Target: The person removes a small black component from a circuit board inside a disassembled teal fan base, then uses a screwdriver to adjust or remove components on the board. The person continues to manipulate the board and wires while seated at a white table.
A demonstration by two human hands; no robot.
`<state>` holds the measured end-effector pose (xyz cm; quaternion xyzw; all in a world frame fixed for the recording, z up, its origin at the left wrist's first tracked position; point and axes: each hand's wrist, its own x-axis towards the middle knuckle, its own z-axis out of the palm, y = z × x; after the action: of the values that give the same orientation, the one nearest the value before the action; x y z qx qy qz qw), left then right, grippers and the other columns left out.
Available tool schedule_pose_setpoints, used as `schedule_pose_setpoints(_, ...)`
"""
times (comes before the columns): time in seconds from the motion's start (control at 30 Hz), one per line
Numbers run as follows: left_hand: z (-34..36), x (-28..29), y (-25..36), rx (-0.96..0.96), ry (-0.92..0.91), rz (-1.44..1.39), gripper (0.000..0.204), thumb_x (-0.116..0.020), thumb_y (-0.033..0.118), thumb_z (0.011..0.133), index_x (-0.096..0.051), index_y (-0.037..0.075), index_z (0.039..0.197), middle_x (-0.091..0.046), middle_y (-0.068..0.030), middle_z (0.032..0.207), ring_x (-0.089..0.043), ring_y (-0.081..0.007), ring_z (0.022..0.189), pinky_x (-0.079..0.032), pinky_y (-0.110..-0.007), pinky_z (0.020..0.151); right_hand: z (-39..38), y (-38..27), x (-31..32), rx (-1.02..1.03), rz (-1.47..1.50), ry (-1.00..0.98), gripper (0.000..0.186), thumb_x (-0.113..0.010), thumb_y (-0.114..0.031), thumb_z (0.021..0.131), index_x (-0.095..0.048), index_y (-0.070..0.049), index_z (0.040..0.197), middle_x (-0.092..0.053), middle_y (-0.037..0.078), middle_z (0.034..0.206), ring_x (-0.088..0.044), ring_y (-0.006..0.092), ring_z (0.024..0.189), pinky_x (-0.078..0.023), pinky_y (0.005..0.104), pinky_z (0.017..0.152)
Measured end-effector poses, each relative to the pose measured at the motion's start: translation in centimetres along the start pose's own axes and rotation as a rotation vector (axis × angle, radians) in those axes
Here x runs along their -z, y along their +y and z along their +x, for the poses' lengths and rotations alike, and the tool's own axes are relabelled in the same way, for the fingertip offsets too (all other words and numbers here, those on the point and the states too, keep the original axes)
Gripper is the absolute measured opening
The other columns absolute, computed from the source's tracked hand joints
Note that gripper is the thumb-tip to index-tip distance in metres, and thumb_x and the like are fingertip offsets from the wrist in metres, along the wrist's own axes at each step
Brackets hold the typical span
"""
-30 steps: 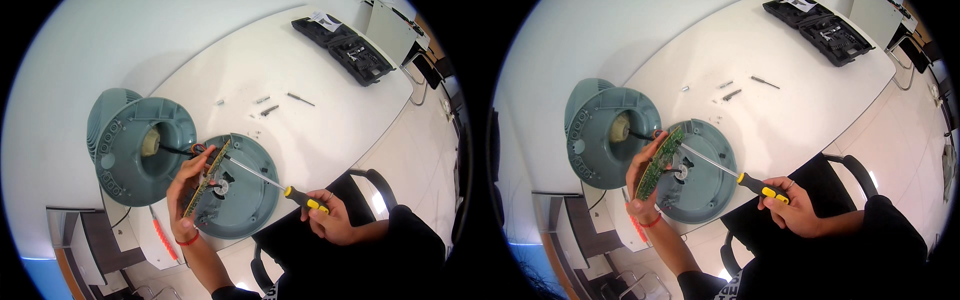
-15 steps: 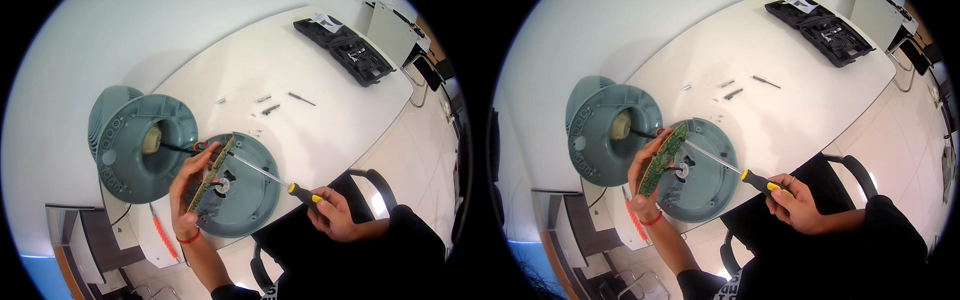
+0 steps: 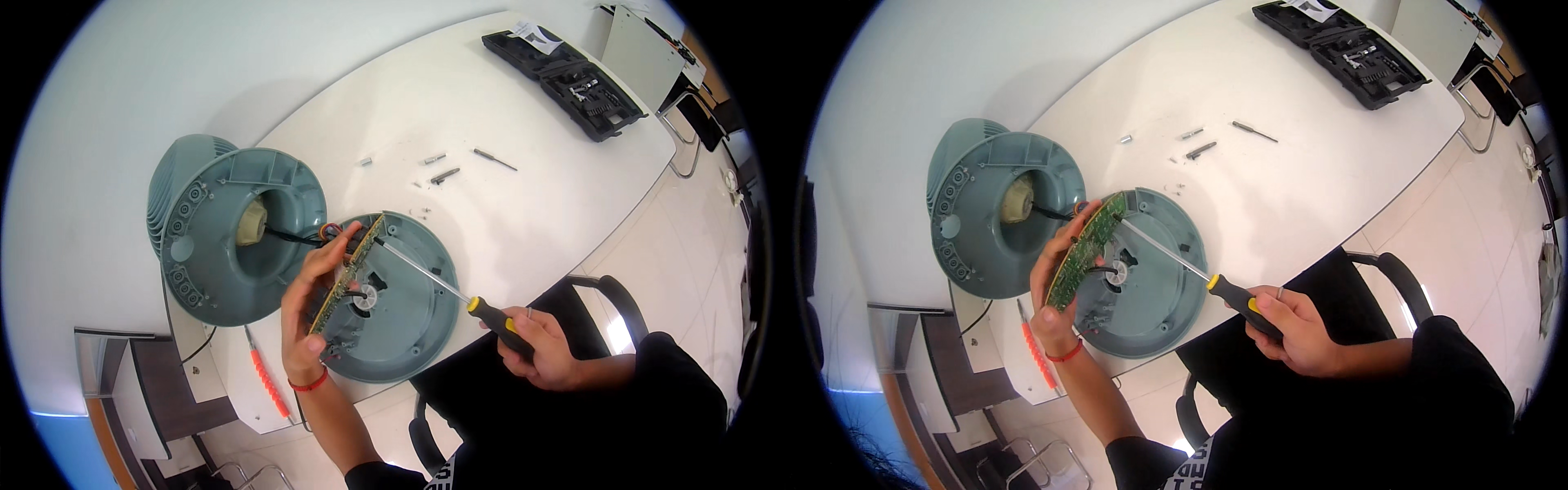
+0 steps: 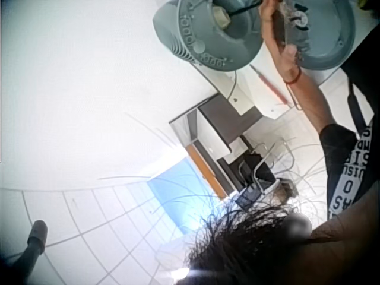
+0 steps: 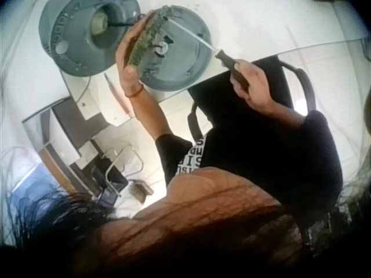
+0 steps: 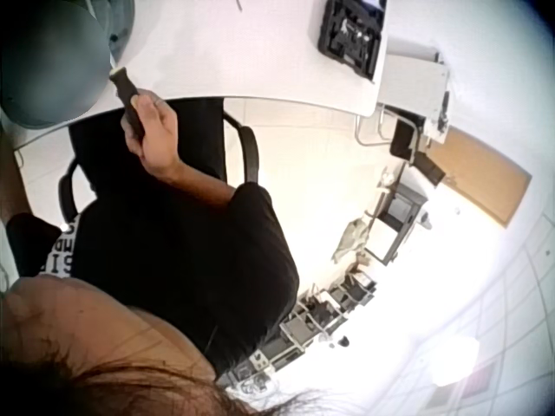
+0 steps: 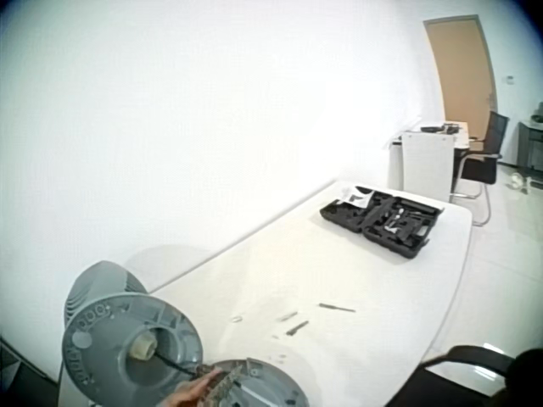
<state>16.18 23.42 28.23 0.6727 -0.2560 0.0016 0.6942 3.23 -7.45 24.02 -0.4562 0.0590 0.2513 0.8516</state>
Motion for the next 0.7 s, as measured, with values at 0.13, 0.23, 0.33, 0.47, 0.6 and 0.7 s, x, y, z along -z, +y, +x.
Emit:
schedule_pose_setpoints(0.13, 0.4, 0.1, 0.2, 0.042, 0.027, 0.027, 0.107, -0.067, 0.079, 0.074, -0.061, -0.005, 0.138, -0.054, -0.0315, 0.146, -0.061, -0.0294, 0.122, -0.049, -0.029, 0.091, 0.1, -0.4, -0.5, -0.034, 0.100, -0.069, 0.046, -0.036, -0.039, 0.114, -0.057, -0.001, 0.127, -0.052, 0.002, 0.069, -0.037, 0.0063, 0.046, -0.034, 0.0205, 0.045)
schedule_pose_setpoints(0.23, 0.4, 0.0, -0.2, 0.042, 0.036, 0.022, 0.108, -0.066, 0.080, 0.073, -0.061, -0.005, 0.138, -0.054, -0.0319, 0.145, -0.062, -0.0277, 0.120, -0.049, -0.028, 0.089, 0.0, -0.2, -0.5, -0.046, 0.124, -0.083, 0.046, -0.035, -0.038, 0.115, -0.057, 0.000, 0.128, -0.051, 0.002, 0.068, -0.036, 0.0062, 0.045, -0.033, 0.0207, 0.045)
schedule_pose_setpoints(0.33, 0.5, -0.1, 0.0, 0.045, 0.022, 0.031, 0.108, -0.066, 0.080, 0.074, -0.060, -0.005, 0.139, -0.054, -0.0309, 0.146, -0.061, -0.0274, 0.120, -0.048, -0.029, 0.091, 0.0, -0.5, -0.3, -0.038, 0.137, -0.104, 0.047, -0.036, -0.038, 0.114, -0.057, 0.002, 0.128, -0.053, 0.003, 0.069, -0.037, 0.0061, 0.046, -0.034, 0.0205, 0.044)
schedule_pose_setpoints(0.47, 0.3, 0.0, 0.1, 0.005, -0.061, 0.194, 0.104, -0.067, 0.076, 0.075, -0.060, -0.003, 0.141, -0.055, -0.0253, 0.150, -0.058, -0.0286, 0.121, -0.045, -0.034, 0.099, -0.2, -1.4, -0.1, -0.055, 0.009, -0.069, 0.046, -0.040, -0.036, 0.113, -0.059, 0.003, 0.127, -0.057, 0.005, 0.071, -0.039, 0.0062, 0.046, -0.033, 0.0200, 0.044)
schedule_pose_setpoints(0.6, 0.7, -0.6, 0.7, -0.086, -0.170, 0.445, 0.098, -0.069, 0.069, 0.076, -0.059, 0.000, 0.144, -0.055, -0.0189, 0.152, -0.055, -0.0317, 0.122, -0.041, -0.039, 0.106, -0.2, -2.0, 0.4, -0.039, -0.081, -0.019, 0.046, -0.042, -0.035, 0.111, -0.061, 0.006, 0.122, -0.059, 0.006, 0.067, -0.042, 0.0072, 0.043, -0.036, 0.0205, 0.044)
schedule_pose_setpoints(0.7, 0.8, -0.5, 0.8, -0.105, -0.194, 0.503, 0.097, -0.072, 0.065, 0.074, -0.058, 0.001, 0.146, -0.054, -0.0194, 0.154, -0.056, -0.0337, 0.120, -0.040, -0.041, 0.107, -0.1, -2.2, 0.8, -0.026, -0.078, -0.018, 0.048, -0.041, -0.036, 0.111, -0.061, 0.007, 0.119, -0.058, 0.007, 0.064, -0.043, 0.0079, 0.042, -0.038, 0.0210, 0.044)
